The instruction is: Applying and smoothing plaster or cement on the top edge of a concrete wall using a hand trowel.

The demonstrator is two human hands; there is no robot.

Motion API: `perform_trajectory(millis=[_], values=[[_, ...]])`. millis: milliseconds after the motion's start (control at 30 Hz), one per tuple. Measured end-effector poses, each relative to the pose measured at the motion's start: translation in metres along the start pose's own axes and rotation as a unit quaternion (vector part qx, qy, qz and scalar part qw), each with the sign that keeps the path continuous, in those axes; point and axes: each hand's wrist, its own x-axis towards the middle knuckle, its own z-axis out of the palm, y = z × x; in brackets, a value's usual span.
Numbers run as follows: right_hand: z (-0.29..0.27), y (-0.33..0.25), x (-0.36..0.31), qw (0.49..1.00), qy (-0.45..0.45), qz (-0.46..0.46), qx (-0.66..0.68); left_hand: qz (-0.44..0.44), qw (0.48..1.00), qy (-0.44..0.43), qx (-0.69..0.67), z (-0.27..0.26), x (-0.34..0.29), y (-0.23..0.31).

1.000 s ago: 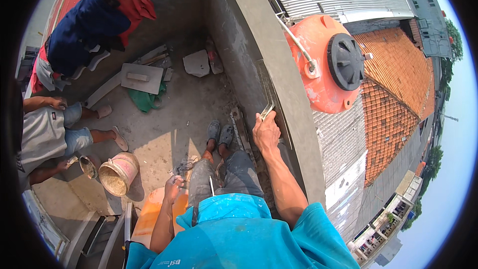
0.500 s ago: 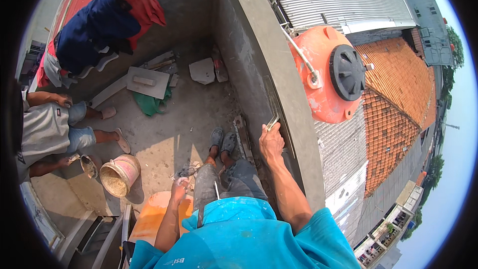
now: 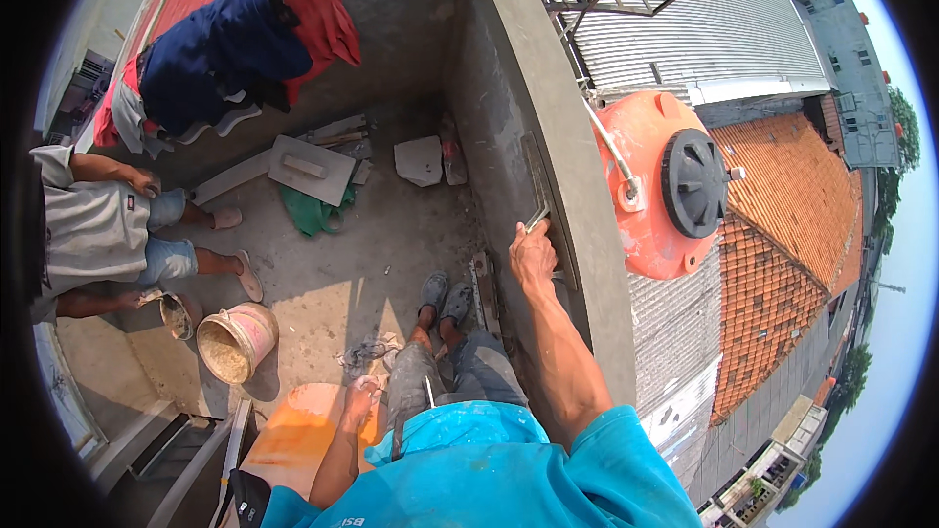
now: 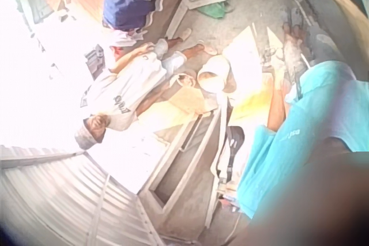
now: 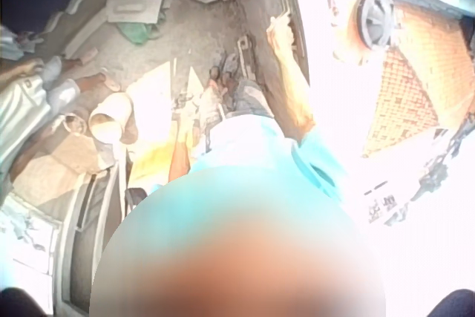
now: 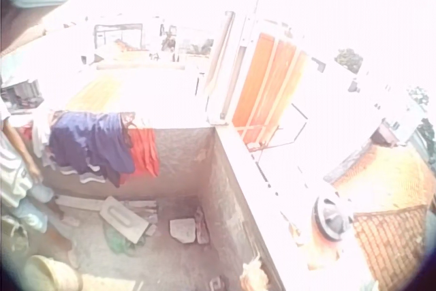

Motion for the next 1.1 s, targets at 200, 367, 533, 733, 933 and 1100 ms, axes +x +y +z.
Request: perform_trajectory(millis=[200,367,533,733,933,1100], values=[[-0.022,-0.083,0.071,0.994,0.085,-0.064,0.035,0.016,0.999,-0.031,0.04,0.007,0.007,0.03],[-0.007,-0.058,0.051,1.0,-0.003,-0.023,0.015,0.026,0.995,-0.055,0.073,0.033,-0.003,0.037],[0.008,0.04,-0.044,0.99,-0.101,-0.097,-0.018,0.02,0.988,-0.08,0.13,0.046,-0.008,0.014],[-0.128,-0.007,0.007,0.974,0.02,-0.101,0.2,0.015,0.987,-0.068,0.148,0.051,-0.023,0.035],[-0.132,0.035,0.071,0.99,0.023,-0.101,0.099,0.006,0.968,-0.1,0.23,0.065,-0.035,0.069],[-0.126,0.126,-0.047,0.996,0.005,-0.038,0.082,0.042,0.973,-0.087,0.208,0.066,-0.022,0.055]])
